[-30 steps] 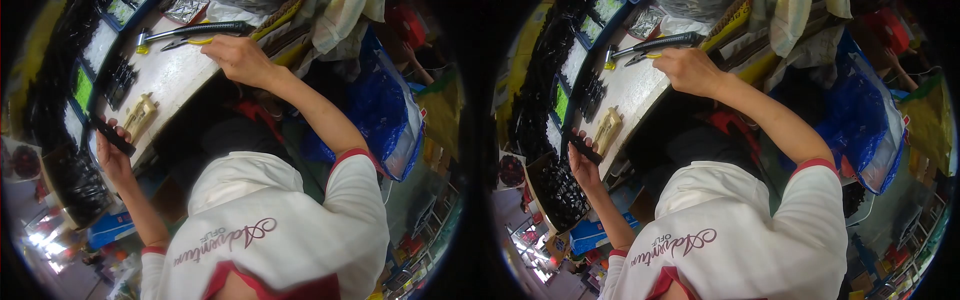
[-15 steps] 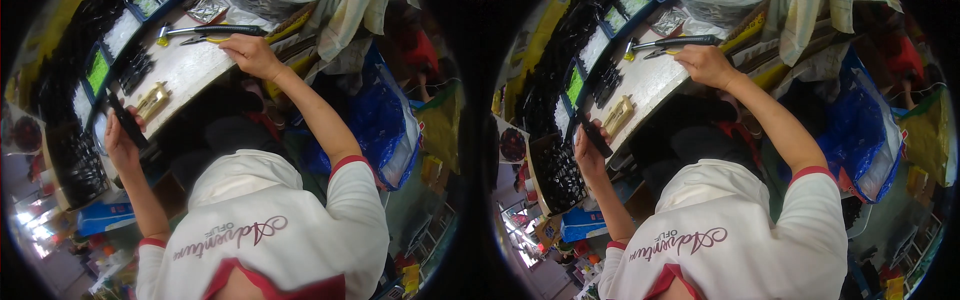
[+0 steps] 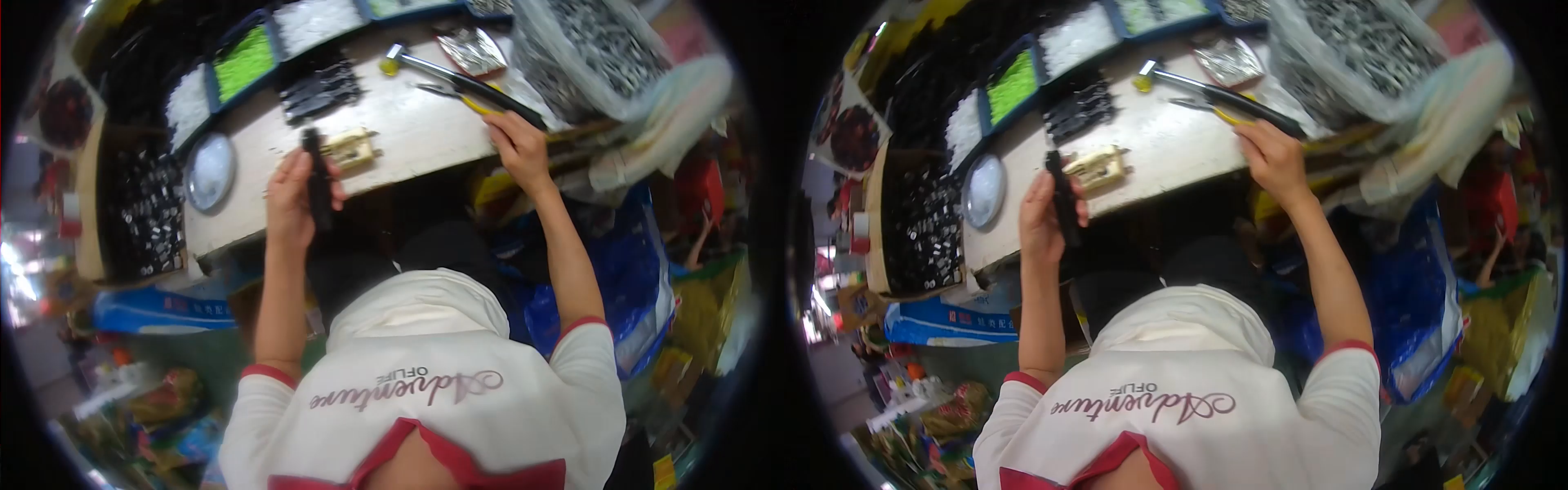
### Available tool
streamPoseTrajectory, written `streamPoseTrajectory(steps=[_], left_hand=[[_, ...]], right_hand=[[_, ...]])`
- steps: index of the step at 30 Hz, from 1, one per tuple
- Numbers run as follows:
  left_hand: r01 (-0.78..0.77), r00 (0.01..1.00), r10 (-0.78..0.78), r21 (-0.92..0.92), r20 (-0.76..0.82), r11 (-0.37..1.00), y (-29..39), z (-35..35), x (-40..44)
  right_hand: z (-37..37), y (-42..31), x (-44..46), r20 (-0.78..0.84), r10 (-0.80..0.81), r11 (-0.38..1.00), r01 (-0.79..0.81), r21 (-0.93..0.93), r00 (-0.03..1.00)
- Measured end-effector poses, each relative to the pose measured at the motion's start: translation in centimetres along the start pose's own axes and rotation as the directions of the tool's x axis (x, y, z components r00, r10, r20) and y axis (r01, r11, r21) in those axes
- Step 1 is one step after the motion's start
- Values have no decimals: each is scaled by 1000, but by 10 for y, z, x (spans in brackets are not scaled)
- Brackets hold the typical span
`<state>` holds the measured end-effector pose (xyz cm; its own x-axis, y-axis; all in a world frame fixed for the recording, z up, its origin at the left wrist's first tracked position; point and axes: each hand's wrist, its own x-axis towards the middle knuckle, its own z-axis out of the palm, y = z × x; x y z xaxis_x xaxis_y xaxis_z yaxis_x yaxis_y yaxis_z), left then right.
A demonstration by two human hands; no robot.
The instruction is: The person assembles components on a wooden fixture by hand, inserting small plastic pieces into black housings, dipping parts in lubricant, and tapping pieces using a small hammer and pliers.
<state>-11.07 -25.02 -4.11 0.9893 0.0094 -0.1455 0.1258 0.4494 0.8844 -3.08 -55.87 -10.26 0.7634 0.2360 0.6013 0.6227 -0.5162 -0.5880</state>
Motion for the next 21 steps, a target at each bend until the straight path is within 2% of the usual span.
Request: streamPoseTrajectory(steps=[4,15,21], left_hand=[[18,1000,-18,-35,3,999,-2,-5,2],[19,1000,-19,-97,7,995,-2,-12,3],[62,995,-39,-260,93,964,-2,-18,4]], right_hand=[[-2,-10,5,33,53,998,-55,44,998],[-1,-13,6,70,79,996,-82,41,994],[-2,-16,6,89,111,993,-114,29,990]])
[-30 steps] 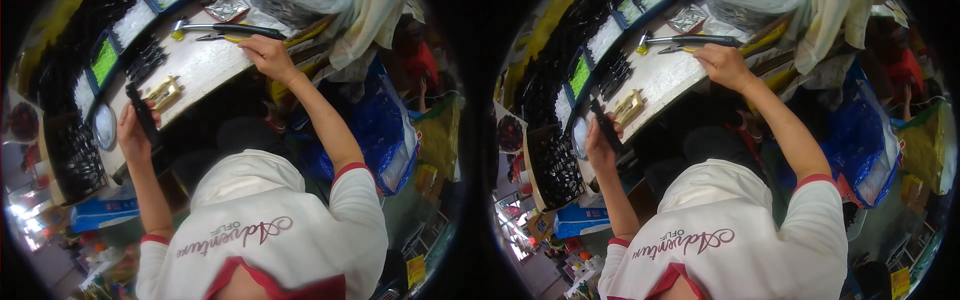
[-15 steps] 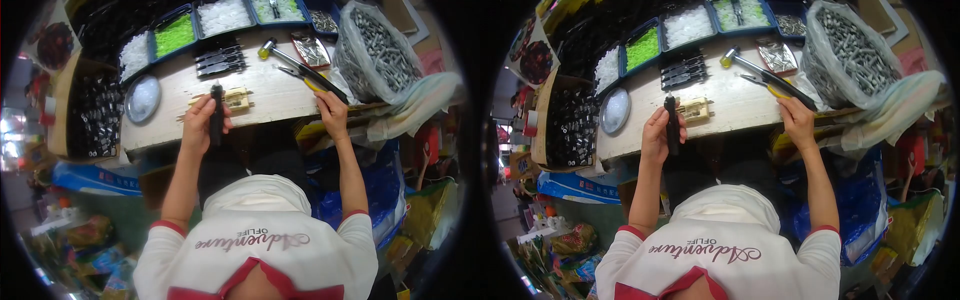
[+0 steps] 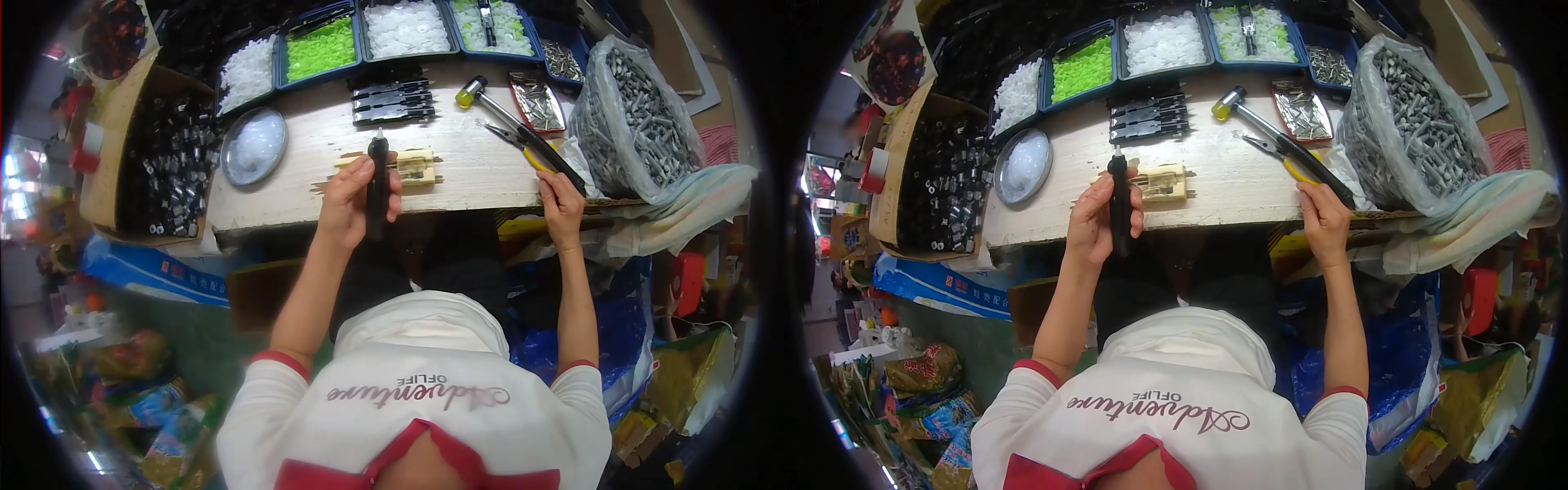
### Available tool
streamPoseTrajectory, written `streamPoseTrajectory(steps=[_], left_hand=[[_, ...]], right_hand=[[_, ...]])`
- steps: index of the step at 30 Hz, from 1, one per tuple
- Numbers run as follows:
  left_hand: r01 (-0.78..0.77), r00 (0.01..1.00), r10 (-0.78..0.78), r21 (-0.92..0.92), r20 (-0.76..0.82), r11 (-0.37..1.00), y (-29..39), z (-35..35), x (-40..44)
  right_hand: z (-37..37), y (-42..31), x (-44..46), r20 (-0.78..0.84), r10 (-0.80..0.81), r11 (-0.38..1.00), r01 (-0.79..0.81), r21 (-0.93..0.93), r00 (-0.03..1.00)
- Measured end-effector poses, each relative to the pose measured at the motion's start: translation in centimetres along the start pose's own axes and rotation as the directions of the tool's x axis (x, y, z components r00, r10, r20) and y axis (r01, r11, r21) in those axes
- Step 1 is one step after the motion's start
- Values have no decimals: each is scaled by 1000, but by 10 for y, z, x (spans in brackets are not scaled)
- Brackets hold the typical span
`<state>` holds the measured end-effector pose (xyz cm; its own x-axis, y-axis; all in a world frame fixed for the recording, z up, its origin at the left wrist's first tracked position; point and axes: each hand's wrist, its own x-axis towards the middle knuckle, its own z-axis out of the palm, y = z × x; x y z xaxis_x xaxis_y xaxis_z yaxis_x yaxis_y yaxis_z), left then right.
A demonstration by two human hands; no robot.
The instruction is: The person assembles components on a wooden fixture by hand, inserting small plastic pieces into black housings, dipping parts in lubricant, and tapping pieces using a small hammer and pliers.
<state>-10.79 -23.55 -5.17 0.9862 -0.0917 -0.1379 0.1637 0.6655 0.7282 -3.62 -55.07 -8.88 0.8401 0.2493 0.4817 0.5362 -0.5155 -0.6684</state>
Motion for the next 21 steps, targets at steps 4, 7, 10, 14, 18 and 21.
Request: streamPoseTrajectory(steps=[4,7,10,14,18,21], left_hand=[[42,997,-27,-214,75,976,0,-5,-2],[71,991,-32,-306,132,949,-1,-11,-2],[76,984,-14,-343,178,936,-2,-17,-2],[-81,994,84,51,-71,995,2,-13,-9],[-214,954,266,308,-136,927,6,-7,-18],[-267,932,344,420,-118,867,4,-17,-28]], right_hand=[[1,0,0,-13,-8,1000,8,-27,1000],[1,2,0,-14,-22,999,22,-40,1000],[-1,0,0,9,41,999,-41,15,999],[-1,-23,-26,170,274,916,-311,252,946],[46,-6,-81,377,237,968,-252,-8,895],[128,143,-146,261,380,914,-403,38,887]])
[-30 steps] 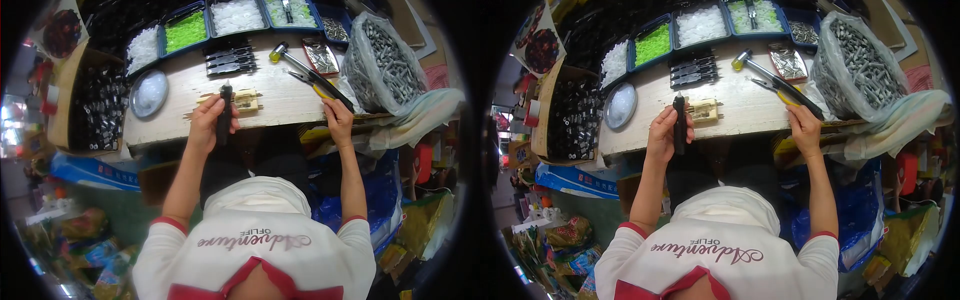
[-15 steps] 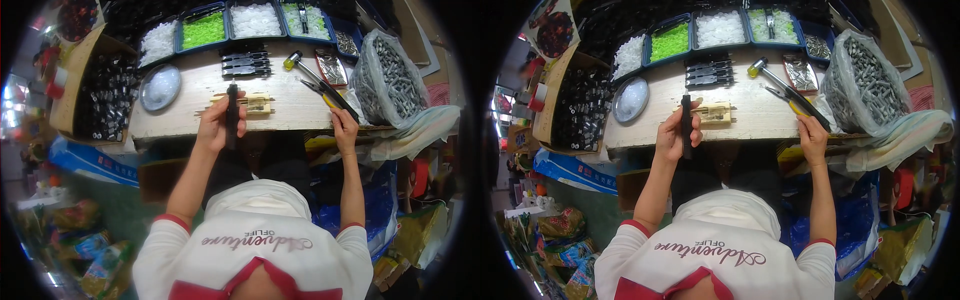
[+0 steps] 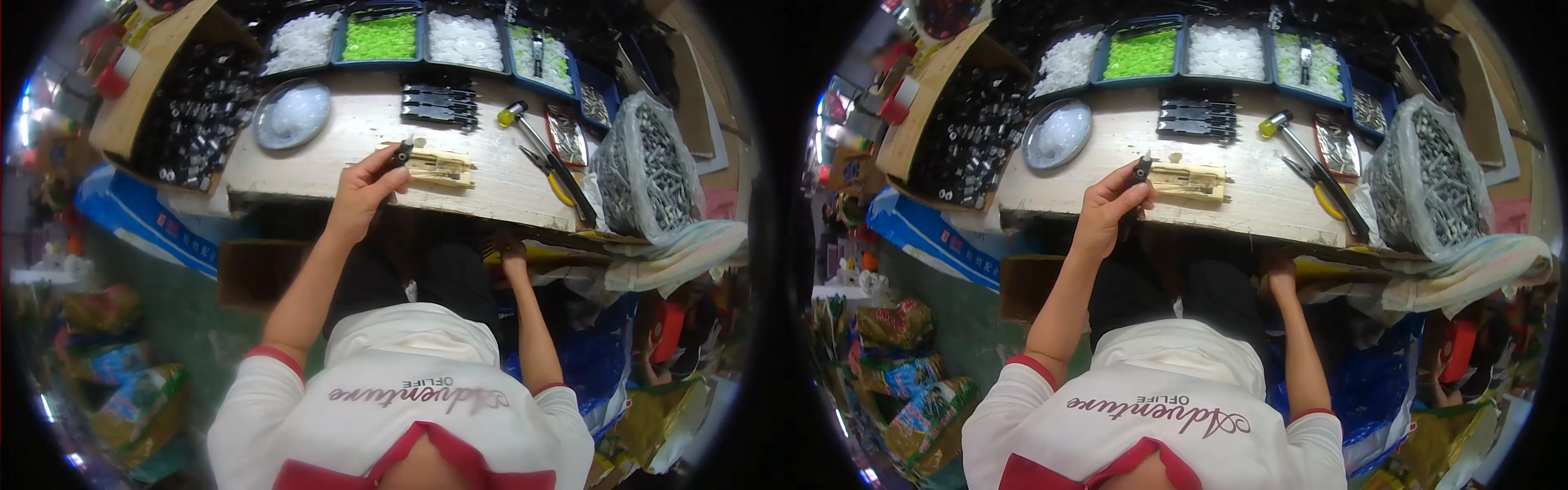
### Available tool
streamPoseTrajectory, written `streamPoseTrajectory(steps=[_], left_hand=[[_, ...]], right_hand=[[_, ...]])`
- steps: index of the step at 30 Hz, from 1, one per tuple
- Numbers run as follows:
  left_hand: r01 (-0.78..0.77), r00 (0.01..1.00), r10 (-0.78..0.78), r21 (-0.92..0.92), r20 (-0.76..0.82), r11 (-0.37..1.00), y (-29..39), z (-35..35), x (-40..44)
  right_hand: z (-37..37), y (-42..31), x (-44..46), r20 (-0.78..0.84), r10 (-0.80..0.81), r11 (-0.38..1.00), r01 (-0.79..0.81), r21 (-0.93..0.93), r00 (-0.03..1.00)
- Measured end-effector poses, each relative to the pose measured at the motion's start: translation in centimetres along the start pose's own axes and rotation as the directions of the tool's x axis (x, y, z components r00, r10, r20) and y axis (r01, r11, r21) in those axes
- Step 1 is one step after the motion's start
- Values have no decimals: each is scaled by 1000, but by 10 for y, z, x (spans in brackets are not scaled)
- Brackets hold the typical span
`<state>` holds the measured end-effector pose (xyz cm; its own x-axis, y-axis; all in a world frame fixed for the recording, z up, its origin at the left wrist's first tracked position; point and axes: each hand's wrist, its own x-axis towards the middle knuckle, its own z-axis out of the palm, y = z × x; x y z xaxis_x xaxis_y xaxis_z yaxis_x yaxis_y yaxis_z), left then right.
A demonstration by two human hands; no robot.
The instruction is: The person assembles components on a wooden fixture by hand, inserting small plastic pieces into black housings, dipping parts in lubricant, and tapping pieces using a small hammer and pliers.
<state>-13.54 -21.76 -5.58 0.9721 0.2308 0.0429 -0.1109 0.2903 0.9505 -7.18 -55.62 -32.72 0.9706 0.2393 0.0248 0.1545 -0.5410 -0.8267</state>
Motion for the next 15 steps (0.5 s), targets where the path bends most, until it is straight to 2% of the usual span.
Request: streamPoseTrajectory(steps=[1,3,6,7,10,12,15], left_hand=[[46,998,-45,22,-48,999,5,0,-5],[94,989,-89,41,-119,995,13,-1,-17],[149,976,-141,37,-166,988,24,-9,-32],[151,974,-144,28,-176,988,27,-13,-37],[165,962,-159,10,-221,986,35,-27,-52],[183,951,-175,7,-255,983,41,-36,-62],[214,925,-193,30,-327,976,52,-44,-72]], right_hand=[[11,43,3,18,-13,1000,13,3,1000],[35,123,51,180,-131,989,115,93,975],[79,223,106,390,-322,938,236,254,863],[83,221,115,406,-336,934,245,260,850],[118,162,139,371,-347,838,108,535,861],[141,133,135,354,-335,722,-4,692,873],[188,81,138,325,-272,477,-167,863,906]])
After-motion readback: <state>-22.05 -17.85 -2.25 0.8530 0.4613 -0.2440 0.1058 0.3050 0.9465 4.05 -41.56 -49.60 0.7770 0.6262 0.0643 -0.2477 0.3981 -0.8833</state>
